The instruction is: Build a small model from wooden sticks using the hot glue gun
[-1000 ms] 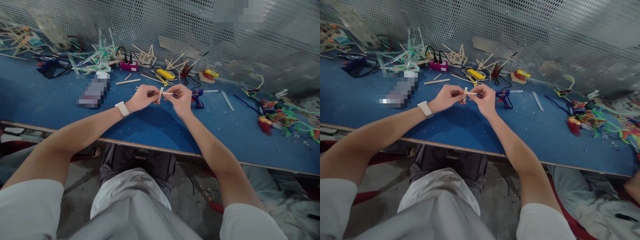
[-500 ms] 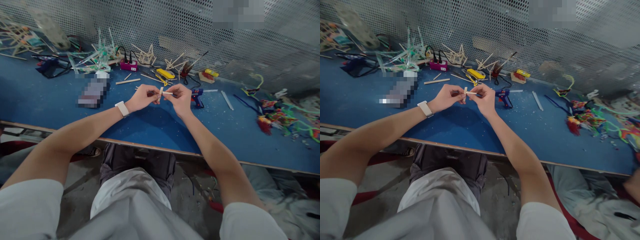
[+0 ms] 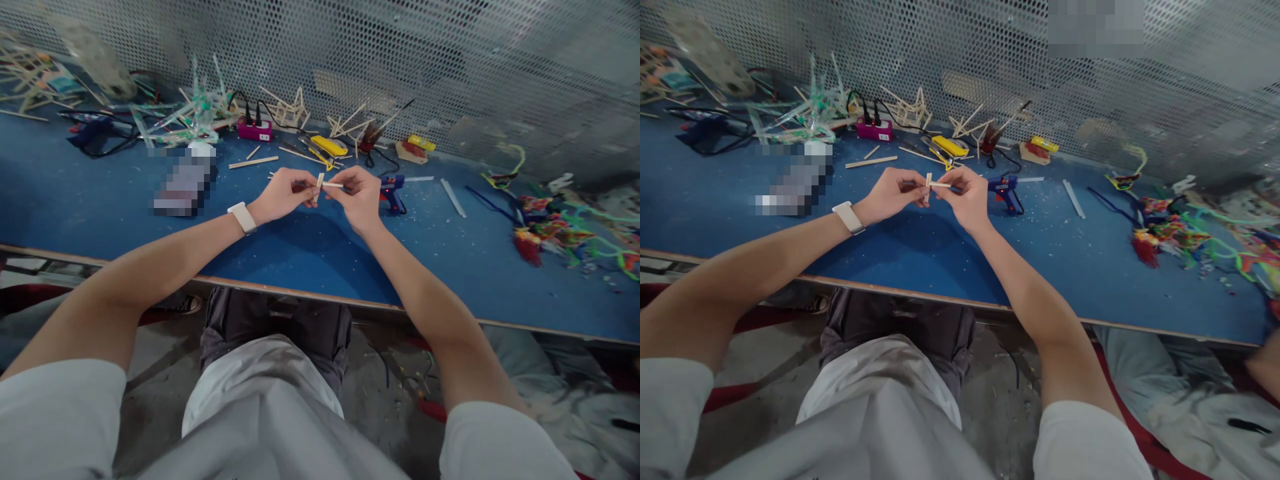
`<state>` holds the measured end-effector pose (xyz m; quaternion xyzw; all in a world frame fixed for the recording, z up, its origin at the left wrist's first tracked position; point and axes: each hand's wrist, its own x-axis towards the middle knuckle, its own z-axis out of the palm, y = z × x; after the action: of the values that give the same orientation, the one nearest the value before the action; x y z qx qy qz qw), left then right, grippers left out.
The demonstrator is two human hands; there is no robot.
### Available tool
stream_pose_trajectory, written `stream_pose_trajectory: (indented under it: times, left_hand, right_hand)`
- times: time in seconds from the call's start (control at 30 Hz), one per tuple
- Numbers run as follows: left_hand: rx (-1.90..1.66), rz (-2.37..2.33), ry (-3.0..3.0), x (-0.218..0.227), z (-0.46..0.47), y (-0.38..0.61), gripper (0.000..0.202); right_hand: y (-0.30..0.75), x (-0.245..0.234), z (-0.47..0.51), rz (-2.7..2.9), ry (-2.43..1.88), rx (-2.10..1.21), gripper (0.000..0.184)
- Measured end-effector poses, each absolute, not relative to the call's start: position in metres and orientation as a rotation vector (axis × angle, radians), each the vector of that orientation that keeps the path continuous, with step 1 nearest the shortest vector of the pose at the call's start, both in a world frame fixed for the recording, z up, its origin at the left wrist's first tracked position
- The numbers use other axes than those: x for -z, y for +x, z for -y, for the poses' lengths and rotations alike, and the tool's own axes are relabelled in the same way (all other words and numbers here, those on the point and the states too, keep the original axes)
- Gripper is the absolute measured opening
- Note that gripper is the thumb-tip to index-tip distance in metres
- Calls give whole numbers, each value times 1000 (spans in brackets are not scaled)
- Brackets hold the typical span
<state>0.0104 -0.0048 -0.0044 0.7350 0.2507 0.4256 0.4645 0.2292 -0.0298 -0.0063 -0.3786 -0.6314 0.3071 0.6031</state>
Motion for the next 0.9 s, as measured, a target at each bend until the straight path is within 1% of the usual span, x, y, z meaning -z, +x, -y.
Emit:
stream_pose_trajectory:
  times: [0.2,0.47,0.9]
  left_hand:
    - [-1042,-625,1802,5,5,11,29]
    - [-1047,-609,1794,6,4,11,20]
    - [-1053,-602,1795,5,4,11,29]
  right_hand:
    - [230,7,30,1449,-910,-705,70]
    - [231,9,28,1462,-864,-704,65]
    - [229,6,30,1447,-902,-712,69]
